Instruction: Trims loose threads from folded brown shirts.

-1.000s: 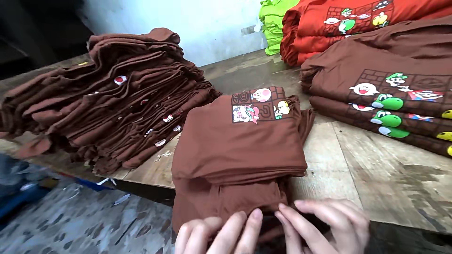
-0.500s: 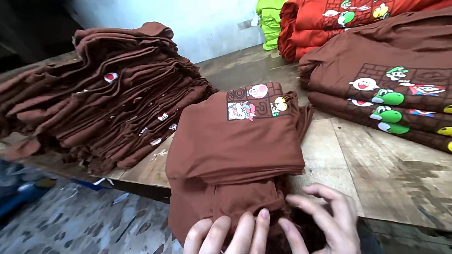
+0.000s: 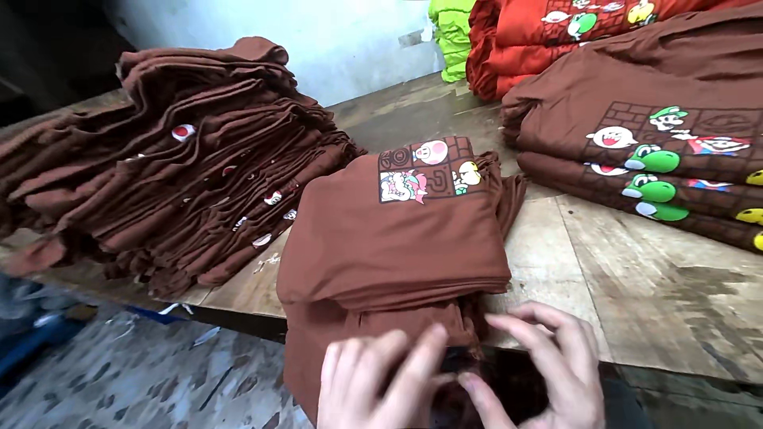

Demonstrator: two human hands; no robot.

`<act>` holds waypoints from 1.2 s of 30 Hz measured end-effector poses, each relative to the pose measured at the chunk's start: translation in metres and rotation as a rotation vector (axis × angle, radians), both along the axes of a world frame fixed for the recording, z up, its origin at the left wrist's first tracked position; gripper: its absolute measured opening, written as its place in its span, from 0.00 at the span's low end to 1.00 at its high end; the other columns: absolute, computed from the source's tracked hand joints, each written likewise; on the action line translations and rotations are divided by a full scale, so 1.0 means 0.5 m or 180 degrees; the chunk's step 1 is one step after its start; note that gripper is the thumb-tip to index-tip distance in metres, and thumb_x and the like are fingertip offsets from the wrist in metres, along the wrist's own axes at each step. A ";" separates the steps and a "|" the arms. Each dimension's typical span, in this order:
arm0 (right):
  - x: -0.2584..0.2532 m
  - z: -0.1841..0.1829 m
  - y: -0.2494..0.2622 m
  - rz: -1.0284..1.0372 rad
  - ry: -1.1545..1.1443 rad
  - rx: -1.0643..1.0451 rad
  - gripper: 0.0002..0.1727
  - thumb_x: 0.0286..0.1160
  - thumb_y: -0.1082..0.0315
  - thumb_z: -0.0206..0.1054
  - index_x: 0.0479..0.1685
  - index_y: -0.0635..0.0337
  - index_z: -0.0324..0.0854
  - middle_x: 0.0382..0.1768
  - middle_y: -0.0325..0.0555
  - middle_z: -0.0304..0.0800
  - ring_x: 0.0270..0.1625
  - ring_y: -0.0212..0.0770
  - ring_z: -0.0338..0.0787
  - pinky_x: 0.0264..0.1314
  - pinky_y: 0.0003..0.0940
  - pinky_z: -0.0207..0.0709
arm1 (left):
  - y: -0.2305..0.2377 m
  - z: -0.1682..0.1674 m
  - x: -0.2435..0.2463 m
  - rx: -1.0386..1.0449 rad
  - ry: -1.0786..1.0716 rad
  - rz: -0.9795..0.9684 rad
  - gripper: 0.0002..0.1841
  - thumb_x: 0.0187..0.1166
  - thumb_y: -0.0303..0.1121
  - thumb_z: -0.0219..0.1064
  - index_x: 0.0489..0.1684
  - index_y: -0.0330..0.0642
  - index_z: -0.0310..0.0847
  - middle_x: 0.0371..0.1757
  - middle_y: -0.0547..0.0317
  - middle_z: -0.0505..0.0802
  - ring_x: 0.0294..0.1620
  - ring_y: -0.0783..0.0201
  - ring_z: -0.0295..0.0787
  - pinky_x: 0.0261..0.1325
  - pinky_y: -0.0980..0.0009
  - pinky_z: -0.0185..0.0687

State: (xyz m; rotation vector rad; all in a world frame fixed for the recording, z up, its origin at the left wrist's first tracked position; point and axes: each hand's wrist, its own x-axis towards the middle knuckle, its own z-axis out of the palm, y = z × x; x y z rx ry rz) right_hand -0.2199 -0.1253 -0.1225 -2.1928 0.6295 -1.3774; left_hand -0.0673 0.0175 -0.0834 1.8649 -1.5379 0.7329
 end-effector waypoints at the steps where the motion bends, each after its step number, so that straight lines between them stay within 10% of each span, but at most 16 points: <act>1: 0.011 -0.001 -0.001 -0.0001 -0.0103 -0.0061 0.18 0.65 0.43 0.78 0.50 0.39 0.94 0.57 0.42 0.88 0.67 0.44 0.80 0.70 0.50 0.69 | -0.003 -0.001 0.011 0.0067 0.0258 -0.0068 0.20 0.77 0.50 0.73 0.65 0.58 0.87 0.45 0.62 0.89 0.46 0.63 0.83 0.52 0.60 0.74; 4: 0.015 -0.005 -0.001 0.0153 -0.0471 -0.0296 0.02 0.73 0.54 0.76 0.38 0.35 0.93 0.48 0.29 0.88 0.64 0.34 0.80 0.73 0.41 0.68 | 0.000 -0.008 0.039 -0.0044 0.0483 -0.0133 0.07 0.79 0.41 0.71 0.47 0.57 0.92 0.37 0.67 0.89 0.41 0.69 0.85 0.48 0.66 0.78; 9: -0.010 -0.015 0.006 0.0289 -0.0681 -0.0393 0.04 0.70 0.52 0.78 0.37 0.35 0.93 0.44 0.24 0.83 0.60 0.28 0.77 0.70 0.32 0.65 | 0.018 0.010 0.025 -0.0205 0.0194 -0.0162 0.22 0.72 0.51 0.78 0.66 0.68 0.87 0.48 0.68 0.86 0.49 0.67 0.81 0.56 0.62 0.72; 15: 0.000 -0.015 0.009 0.0017 -0.0760 -0.0452 0.04 0.66 0.53 0.77 0.33 0.36 0.91 0.45 0.24 0.82 0.60 0.27 0.77 0.69 0.30 0.65 | -0.002 0.014 -0.023 -0.0344 -0.1063 -0.0077 0.11 0.79 0.38 0.70 0.56 0.57 0.90 0.42 0.63 0.89 0.44 0.60 0.75 0.54 0.61 0.60; 28: -0.002 -0.022 0.004 0.0241 -0.0756 -0.0249 0.05 0.70 0.53 0.72 0.32 0.39 0.86 0.48 0.26 0.82 0.62 0.28 0.78 0.72 0.30 0.67 | -0.005 0.013 -0.003 -0.0312 -0.0747 0.0066 0.12 0.77 0.44 0.73 0.57 0.62 0.88 0.45 0.65 0.88 0.46 0.61 0.77 0.58 0.59 0.62; 33: 0.004 -0.040 -0.004 0.0950 -0.0218 -0.0094 0.26 0.68 0.52 0.73 0.67 0.41 0.73 0.59 0.40 0.84 0.66 0.39 0.82 0.70 0.42 0.75 | -0.045 0.006 0.053 0.0250 0.0114 -0.0386 0.09 0.85 0.42 0.64 0.49 0.50 0.86 0.37 0.64 0.91 0.38 0.66 0.88 0.44 0.64 0.85; 36: 0.005 -0.038 -0.010 0.1133 0.0105 -0.0361 0.09 0.74 0.64 0.74 0.50 0.44 0.92 0.35 0.40 0.88 0.49 0.37 0.87 0.73 0.40 0.73 | -0.007 0.028 0.130 0.0156 0.0121 -0.0503 0.16 0.81 0.34 0.58 0.61 0.63 0.87 0.35 0.64 0.86 0.35 0.65 0.83 0.38 0.64 0.81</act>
